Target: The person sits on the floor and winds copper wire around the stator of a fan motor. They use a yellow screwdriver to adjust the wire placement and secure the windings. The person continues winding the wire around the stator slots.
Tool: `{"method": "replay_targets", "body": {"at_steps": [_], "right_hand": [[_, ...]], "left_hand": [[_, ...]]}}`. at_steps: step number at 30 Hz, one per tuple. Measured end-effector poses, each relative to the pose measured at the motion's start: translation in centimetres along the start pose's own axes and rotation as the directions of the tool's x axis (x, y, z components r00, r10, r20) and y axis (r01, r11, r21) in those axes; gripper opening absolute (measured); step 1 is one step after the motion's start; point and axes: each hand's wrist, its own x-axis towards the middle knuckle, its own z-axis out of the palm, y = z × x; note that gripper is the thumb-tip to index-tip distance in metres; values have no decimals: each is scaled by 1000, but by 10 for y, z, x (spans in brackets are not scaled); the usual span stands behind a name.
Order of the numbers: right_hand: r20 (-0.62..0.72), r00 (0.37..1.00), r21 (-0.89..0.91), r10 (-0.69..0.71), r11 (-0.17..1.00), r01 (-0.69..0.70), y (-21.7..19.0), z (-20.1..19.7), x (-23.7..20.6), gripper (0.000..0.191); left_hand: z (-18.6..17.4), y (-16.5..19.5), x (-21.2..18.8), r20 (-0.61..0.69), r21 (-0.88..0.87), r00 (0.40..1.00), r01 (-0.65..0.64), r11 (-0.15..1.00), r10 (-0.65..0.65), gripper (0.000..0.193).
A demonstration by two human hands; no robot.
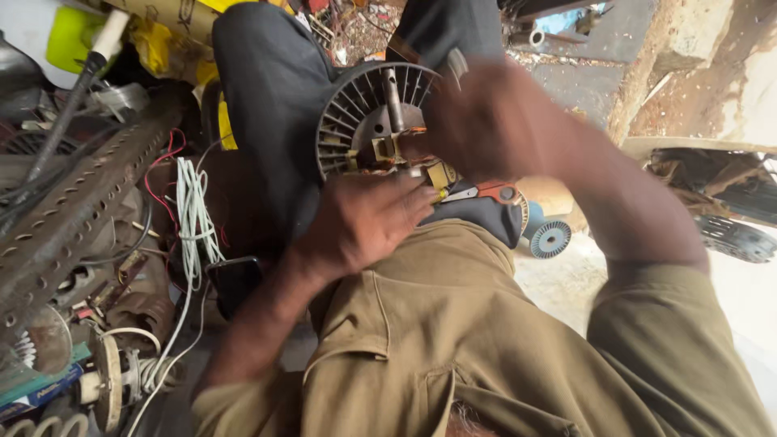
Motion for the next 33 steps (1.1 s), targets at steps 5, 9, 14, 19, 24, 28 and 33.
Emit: {"method": "replay_targets", "body": {"at_steps": [5,9,14,19,24,28,33], "right_hand": [[-141,958,22,249,969,-248,42,13,13,8],[99,915,-104,390,919,-381,16,-13,-10,12],[52,989,269,-141,956,122,-30,-5,-12,18],[-62,986,284,152,950,-129,39,15,19,9],[-188,936,-208,299,919,-335,28,-18,-18,13],[277,958,-2,-79,997,83,-26,-9,-5,26],[-58,998,159,-13,987,22,-10,-15,-6,13]], "left_hand": [[11,-5,35,-258,-523,940,57,850,-222,15],[0,-36,121,160,-246,983,-51,968,93,25],[-4,-31,58,153,-630,940,331,703,-306,9],[14,-7,-8,-51,-670,939,221,709,-341,8],[8,-17,92,-23,-467,996,64,882,-85,16],[-13,-27,122,266,-359,964,80,930,20,15],[1,22,25,-62,-125,978,-205,971,199,14]]}}
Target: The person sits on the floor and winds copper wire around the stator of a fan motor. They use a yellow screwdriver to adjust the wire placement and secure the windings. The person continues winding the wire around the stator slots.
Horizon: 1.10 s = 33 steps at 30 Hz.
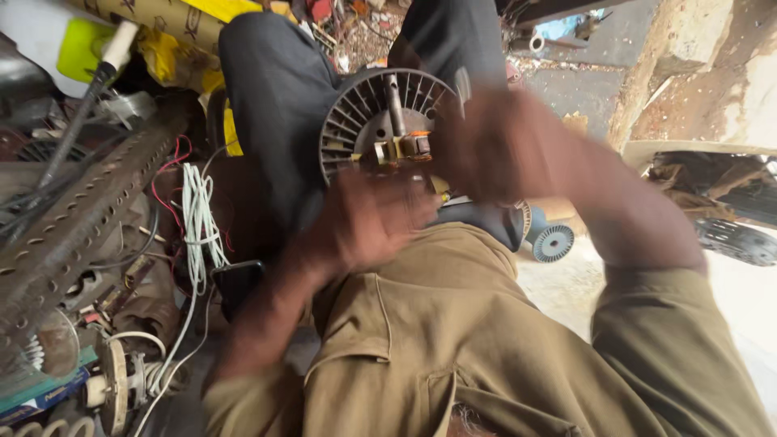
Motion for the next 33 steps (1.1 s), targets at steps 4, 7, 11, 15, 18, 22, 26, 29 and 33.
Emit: {"method": "replay_targets", "body": {"at_steps": [4,7,11,15,18,22,26,29,33], "right_hand": [[-125,958,164,258,958,-237,58,23,23,8],[-276,917,-451,288,804,-388,52,4,2,8],[-126,954,-441,272,846,-299,19,-24,-3,13],[50,955,-14,293,956,-292,-8,-16,-4,5],[186,983,-172,7,985,26,-37,5,4,11],[81,991,132,-104,987,92,-48,-4,-8,29],[44,999,-257,6,967,5,39,15,16,38],[-160,920,-20,357,931,-365,58,23,20,8],[-73,875,-508,478,737,-445,31,-11,-9,19]], "left_hand": [[7,-1,-2,-145,-204,927,313,928,-345,18],[8,-33,39,-224,-496,792,409,766,-568,18],[21,-96,63,219,-159,945,281,946,-244,25],[20,-126,44,525,-153,764,518,841,-375,23],[2,-109,40,518,-264,811,454,851,-272,19],[-23,-21,42,18,-226,911,406,885,-413,12],[-5,21,-10,27,139,992,120,983,-124,11],[14,-16,-23,-191,-472,832,387,792,-520,13],[12,-79,52,190,-179,950,280,943,-246,23]]}}
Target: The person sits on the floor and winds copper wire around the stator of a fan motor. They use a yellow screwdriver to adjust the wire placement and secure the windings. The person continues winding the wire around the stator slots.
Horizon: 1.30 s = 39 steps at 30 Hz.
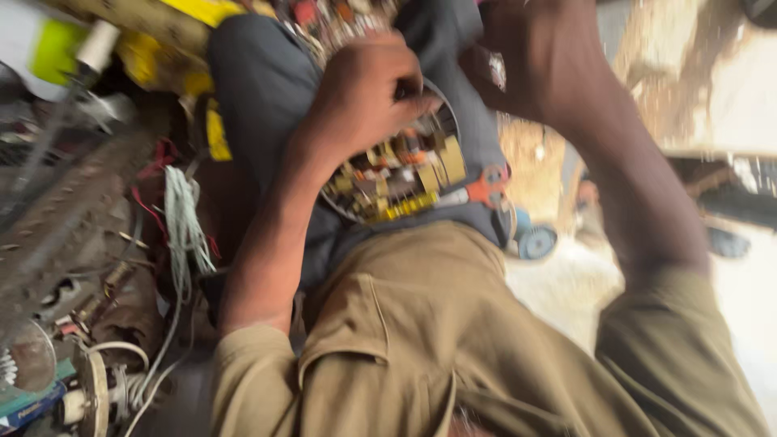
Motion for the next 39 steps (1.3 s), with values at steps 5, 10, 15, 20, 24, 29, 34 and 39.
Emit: {"method": "replay_targets", "body": {"at_steps": [5,10,15,20,24,29,34,39], "right_hand": [[198,758,354,-621,767,536,-60,1,-20,6],[-141,923,497,-357,781,378,-23,23,27,10],[-164,986,420,-41,901,108,-1,17,14,15],[138,807,303,-574,800,517,-41,-1,-12,10],[-58,856,493,-513,731,471,-46,-8,-22,22],[29,999,668,-14,744,-9,-13,42,36,17],[94,996,80,-10,997,3,9,-3,-4,15],[-2,815,417,-580,740,528,-56,-5,-25,17]], "left_hand": [[-32,34,-1,-51,-143,992,108,984,-116,8],[23,64,-102,-163,196,983,-49,979,82,10],[15,14,-36,-366,-245,920,50,968,-141,21],[-23,5,24,306,37,910,283,958,-280,20],[-5,52,-51,-125,-334,992,-49,941,7,16],[19,51,-86,-371,-136,924,44,990,-92,12],[-7,0,20,57,10,998,-22,1000,22,23],[-19,18,-22,-158,-159,982,82,984,-107,11]]}}
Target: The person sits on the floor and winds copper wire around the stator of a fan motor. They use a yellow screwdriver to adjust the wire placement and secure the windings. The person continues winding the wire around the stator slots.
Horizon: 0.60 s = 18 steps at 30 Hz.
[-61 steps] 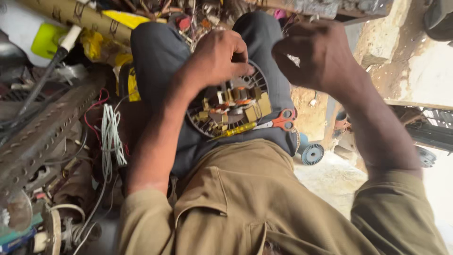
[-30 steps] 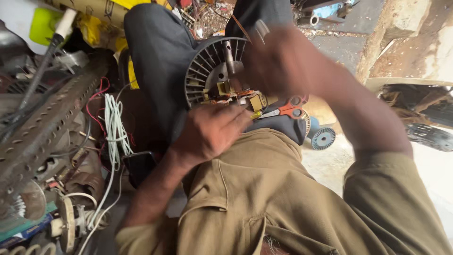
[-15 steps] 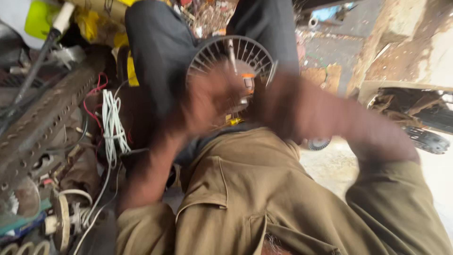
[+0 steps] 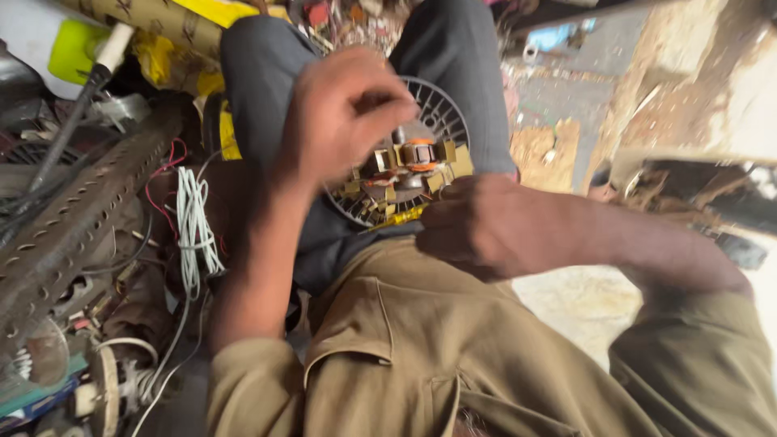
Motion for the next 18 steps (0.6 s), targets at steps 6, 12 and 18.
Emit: {"method": "replay_targets", "body": {"at_steps": [6,12,18], "right_hand": [[-309,898,170,313,947,-272,82,12,27,8],[-171,921,-213,351,899,-382,50,-18,-8,13],[-224,972,66,-71,994,88,10,-3,-3,28]], "left_hand": [[30,17,-83,-65,323,982,-145,935,175,11],[7,-7,52,418,160,905,16,987,-82,20],[17,33,-48,39,23,996,-78,997,77,5]]}}
